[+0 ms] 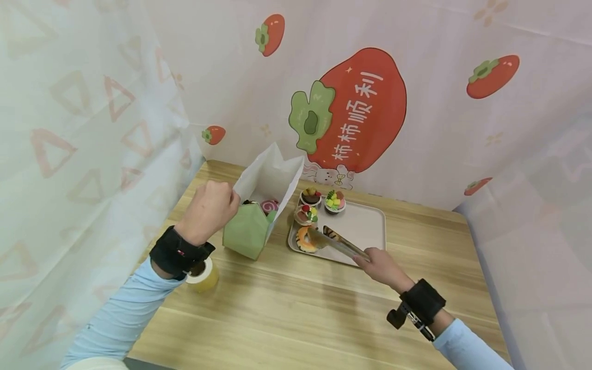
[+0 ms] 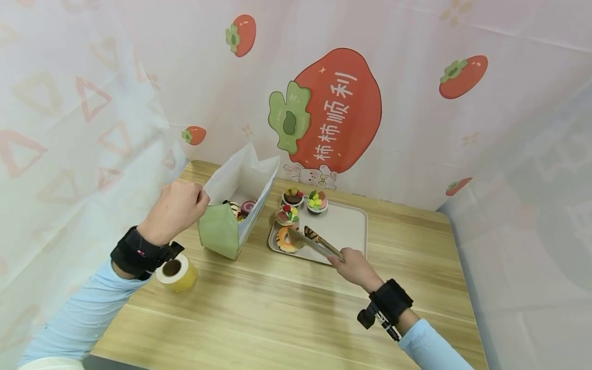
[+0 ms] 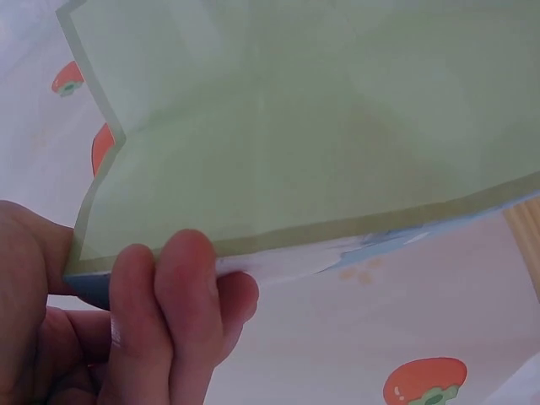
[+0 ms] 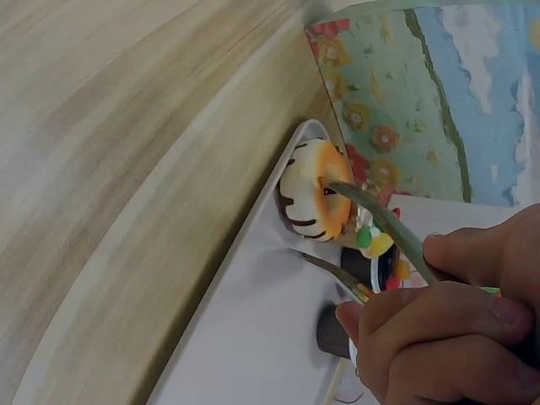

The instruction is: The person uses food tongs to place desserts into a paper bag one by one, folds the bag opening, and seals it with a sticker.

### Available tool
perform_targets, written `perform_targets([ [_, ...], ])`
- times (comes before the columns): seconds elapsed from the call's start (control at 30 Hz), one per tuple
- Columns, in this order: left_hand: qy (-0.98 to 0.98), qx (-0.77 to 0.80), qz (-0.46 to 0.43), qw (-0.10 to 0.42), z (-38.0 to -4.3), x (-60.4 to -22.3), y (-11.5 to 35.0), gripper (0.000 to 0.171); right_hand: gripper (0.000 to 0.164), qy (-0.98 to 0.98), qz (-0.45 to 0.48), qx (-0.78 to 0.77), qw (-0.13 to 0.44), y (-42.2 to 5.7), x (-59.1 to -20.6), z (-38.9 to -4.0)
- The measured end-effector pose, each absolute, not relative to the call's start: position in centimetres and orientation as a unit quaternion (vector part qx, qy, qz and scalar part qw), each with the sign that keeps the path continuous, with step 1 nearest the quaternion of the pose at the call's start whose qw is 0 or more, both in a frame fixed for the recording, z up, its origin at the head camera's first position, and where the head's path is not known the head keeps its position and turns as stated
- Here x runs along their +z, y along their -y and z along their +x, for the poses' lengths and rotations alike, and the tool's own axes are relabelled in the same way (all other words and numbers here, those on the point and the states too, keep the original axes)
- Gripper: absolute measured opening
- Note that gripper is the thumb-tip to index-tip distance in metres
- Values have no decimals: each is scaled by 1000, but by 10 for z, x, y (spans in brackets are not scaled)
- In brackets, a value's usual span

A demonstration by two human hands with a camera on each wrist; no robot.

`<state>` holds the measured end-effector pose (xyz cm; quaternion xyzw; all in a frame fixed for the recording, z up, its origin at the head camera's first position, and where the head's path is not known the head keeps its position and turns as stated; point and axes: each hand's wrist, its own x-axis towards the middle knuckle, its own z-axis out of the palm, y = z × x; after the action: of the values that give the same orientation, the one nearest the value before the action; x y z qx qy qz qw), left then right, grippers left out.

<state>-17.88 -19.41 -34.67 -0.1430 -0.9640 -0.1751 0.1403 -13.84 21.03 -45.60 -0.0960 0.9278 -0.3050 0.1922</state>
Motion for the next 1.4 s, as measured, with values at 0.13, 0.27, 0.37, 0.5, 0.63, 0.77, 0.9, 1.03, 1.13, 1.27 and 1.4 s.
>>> perform_targets([
  [0.13, 964, -175, -145, 139, -179, -347, 194, 39, 32, -920, -78, -316, 217, -207, -456, -145],
  [0.27, 964, -175, -146, 138, -178, -347, 194, 39, 34, -905, -47, -341, 251, -209, -455, -152],
  [0.37, 964, -175, -147, 138, -178, -347, 194, 39, 37, -892, -53, -361, 267, -213, -455, -157],
  [0.5, 964, -174, -147, 140, -178, -347, 194, 40, 37, -870, -64, -395, 287, -218, -457, -159],
  [0.63, 963, -176, -149, 141, -179, -347, 194, 41, 36, -850, -59, -429, 301, -223, -460, -159],
  [0.77, 963, -173, -152, 142, -179, -348, 194, 41, 38, -840, -51, -444, 308, -225, -462, -157],
  [0.9, 964, -170, -153, 135, -179, -348, 194, 40, 39, -828, -39, -456, 324, -230, -463, -153],
  [1.03, 964, -169, -155, 132, -179, -348, 194, 39, 39, -822, -30, -464, 330, -235, -463, -148],
  [1.13, 964, -171, -155, 135, -179, -348, 195, 39, 40, -822, -29, -465, 328, -240, -462, -144],
  [1.27, 963, -174, -153, 134, -179, -348, 195, 39, 39, -818, -31, -467, 333, -246, -456, -138],
  [1.4, 964, -173, -151, 136, -179, -348, 196, 40, 37, -811, -27, -482, 330, -252, -449, -135],
])
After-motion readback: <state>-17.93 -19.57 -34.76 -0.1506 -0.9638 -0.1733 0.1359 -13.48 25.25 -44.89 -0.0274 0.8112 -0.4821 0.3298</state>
